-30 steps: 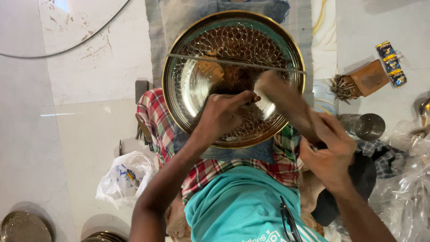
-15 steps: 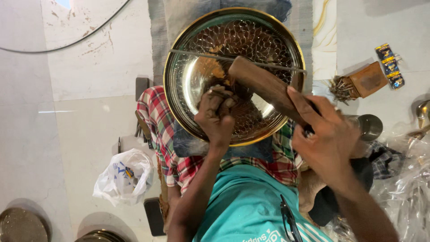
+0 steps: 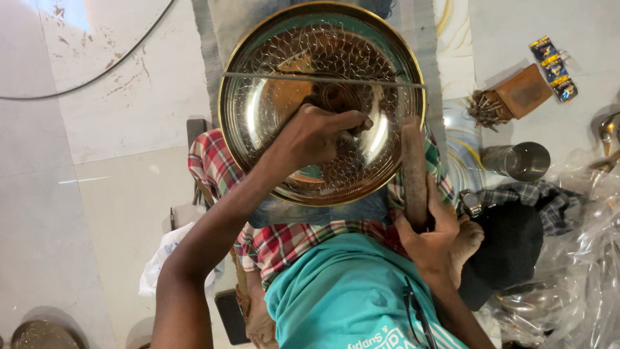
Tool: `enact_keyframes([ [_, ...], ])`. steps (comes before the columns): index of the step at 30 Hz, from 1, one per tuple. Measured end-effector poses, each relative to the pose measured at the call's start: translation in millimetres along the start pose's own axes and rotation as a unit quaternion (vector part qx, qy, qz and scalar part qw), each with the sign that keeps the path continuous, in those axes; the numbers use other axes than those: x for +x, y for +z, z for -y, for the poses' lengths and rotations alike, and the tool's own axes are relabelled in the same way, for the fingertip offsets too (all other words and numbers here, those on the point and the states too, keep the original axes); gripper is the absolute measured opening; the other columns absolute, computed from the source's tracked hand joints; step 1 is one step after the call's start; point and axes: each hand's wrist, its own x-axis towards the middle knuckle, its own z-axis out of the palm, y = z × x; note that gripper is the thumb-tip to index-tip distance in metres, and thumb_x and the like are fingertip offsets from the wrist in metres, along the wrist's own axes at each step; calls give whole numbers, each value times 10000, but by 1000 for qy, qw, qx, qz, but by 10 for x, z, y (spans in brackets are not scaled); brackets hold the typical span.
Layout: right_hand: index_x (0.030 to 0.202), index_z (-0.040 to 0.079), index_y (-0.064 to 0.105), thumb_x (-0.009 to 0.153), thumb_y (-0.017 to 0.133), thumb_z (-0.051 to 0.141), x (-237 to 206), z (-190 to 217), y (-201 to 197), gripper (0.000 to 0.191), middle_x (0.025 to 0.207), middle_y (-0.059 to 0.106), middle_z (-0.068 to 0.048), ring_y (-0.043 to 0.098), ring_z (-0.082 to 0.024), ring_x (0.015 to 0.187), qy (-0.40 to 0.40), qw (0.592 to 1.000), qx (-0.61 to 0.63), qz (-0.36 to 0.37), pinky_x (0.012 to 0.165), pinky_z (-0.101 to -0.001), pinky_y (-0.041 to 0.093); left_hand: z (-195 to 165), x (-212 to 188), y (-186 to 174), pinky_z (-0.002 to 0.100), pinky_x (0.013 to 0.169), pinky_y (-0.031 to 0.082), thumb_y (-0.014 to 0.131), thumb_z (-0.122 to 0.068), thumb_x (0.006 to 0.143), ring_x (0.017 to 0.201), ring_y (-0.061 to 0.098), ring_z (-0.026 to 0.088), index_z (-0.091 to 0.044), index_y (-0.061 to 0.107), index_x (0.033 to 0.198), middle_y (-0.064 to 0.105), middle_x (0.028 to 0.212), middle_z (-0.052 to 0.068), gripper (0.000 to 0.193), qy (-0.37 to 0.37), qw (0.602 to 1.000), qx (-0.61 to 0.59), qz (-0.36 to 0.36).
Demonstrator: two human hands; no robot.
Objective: The person hammers a metal mesh pattern into a brass plate using a wooden mallet and a small metal punch. The plate is held steady on the lap while the person repeatedly strikes the punch to create a textured surface.
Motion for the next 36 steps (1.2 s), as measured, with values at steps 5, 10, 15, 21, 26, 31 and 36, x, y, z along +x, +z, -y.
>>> enact_keyframes([
  [5,1460,-72,563,824,800,60,78,204,-141,692,1211,724,-201,720,-215,1041,-12,998,-38,-42,921,-323,576,146,17,82,288,474,578,649,168,736,631,737,167,-141,728,1241,799,943,83,597,-18,995,68,74],
  [10,1401,-116,631,727,734,-44,182,291,-213,685,1103,697,-243,702,-268,983,-90,988,-128,7,893,-349,552,261,34,71,307,497,574,646,155,710,649,736,158,-168,742,1229,803,913,70,618,35,994,66,73],
  [15,1411,-47,628,757,740,-34,188,298,-180,664,1158,694,-238,711,-294,1015,-105,987,-115,-28,926,-347,551,208,124,-2,376,456,516,649,161,684,535,684,212,-167,735,1311,752,707,111,713,-11,982,101,157],
  [21,1399,-49,639,790,716,-25,98,313,-226,614,1110,706,-208,707,-264,940,-55,996,-70,-18,866,-320,552,56,198,-112,383,502,546,647,160,589,635,720,225,-127,750,1222,759,788,102,702,70,990,52,108],
  [26,1481,-55,563,854,743,43,-86,32,-183,660,1219,692,-196,727,-267,1067,-64,992,-97,-43,974,-377,560,95,303,-219,419,493,526,646,157,586,618,713,253,-63,756,1130,739,757,125,597,99,982,20,160],
  [31,1311,-45,660,674,880,186,-428,-499,-36,713,1033,736,-179,707,-390,1010,-24,950,-305,-63,968,-587,414,169,478,-170,392,523,526,666,101,745,646,725,213,-58,748,1035,740,773,91,341,167,949,-35,264],
  [36,1372,38,650,767,861,298,-576,-779,-70,692,1184,709,-173,621,-348,1104,-74,931,-356,-24,1074,-495,330,175,677,-49,376,487,505,667,38,896,661,731,170,-124,781,1049,773,814,63,250,202,896,-13,394],
])
